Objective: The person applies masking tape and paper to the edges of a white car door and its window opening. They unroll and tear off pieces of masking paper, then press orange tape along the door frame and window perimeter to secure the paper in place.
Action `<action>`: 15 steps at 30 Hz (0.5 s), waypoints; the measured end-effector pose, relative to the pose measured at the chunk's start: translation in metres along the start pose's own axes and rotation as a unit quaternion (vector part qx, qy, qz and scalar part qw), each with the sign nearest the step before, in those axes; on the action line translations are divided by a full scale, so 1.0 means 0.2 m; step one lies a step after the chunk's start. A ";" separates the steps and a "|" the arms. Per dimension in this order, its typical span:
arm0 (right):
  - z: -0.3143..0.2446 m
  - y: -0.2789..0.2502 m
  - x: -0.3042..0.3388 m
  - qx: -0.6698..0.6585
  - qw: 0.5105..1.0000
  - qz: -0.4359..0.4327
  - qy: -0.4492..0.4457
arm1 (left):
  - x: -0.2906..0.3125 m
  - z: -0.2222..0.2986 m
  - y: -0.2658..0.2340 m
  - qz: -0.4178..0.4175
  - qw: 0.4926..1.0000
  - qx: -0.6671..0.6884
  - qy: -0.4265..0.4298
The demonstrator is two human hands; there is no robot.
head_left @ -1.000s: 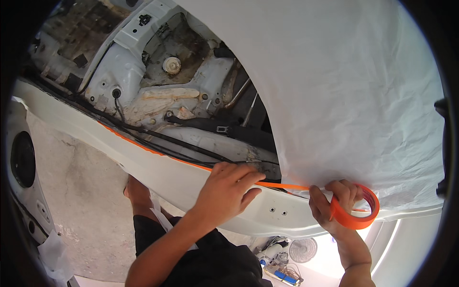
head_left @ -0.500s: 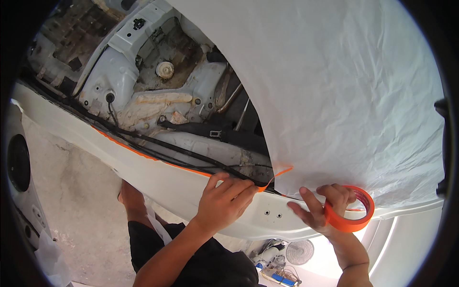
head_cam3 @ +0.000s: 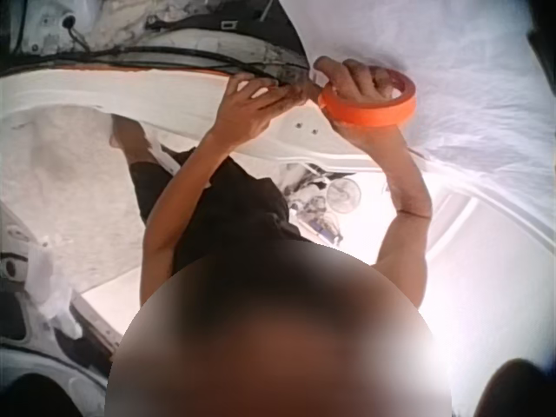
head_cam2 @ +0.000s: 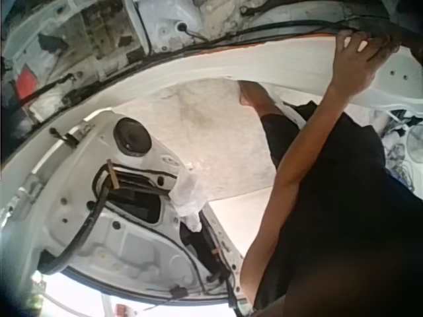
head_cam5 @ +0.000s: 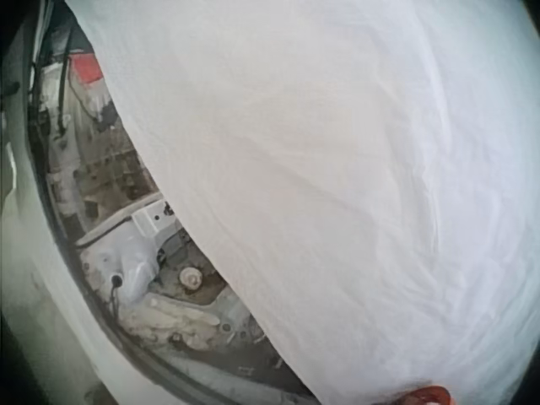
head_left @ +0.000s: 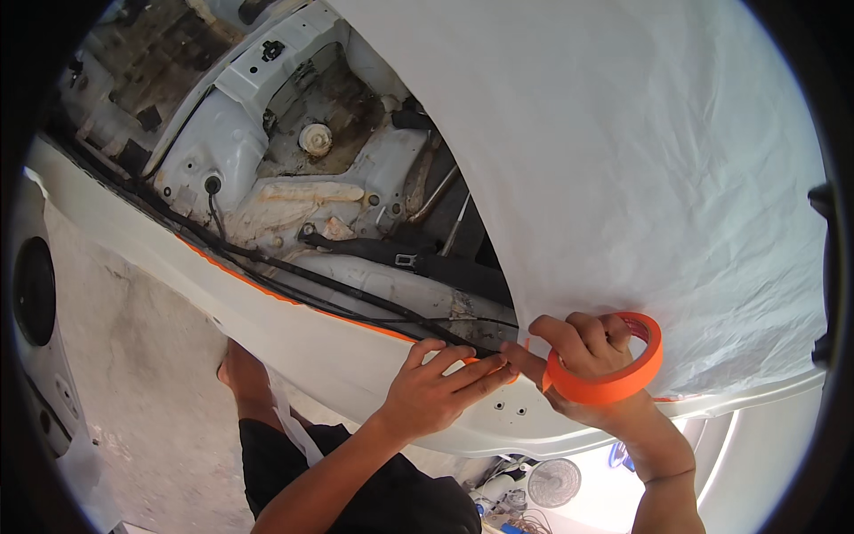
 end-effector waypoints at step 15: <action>0.00 -0.06 0.22 0.022 0.997 0.072 -0.033 | -0.29 -0.25 0.08 -0.335 0.868 0.308 -0.201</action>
Point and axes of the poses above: each hand's wrist, its own x-axis away from the middle knuckle, its own y-axis out of the palm, z = x × y, the point moved 6 cm from there along -x, towards the middle knuckle, and after that the axes turned 3 degrees about -y, right-handed, at the moved point
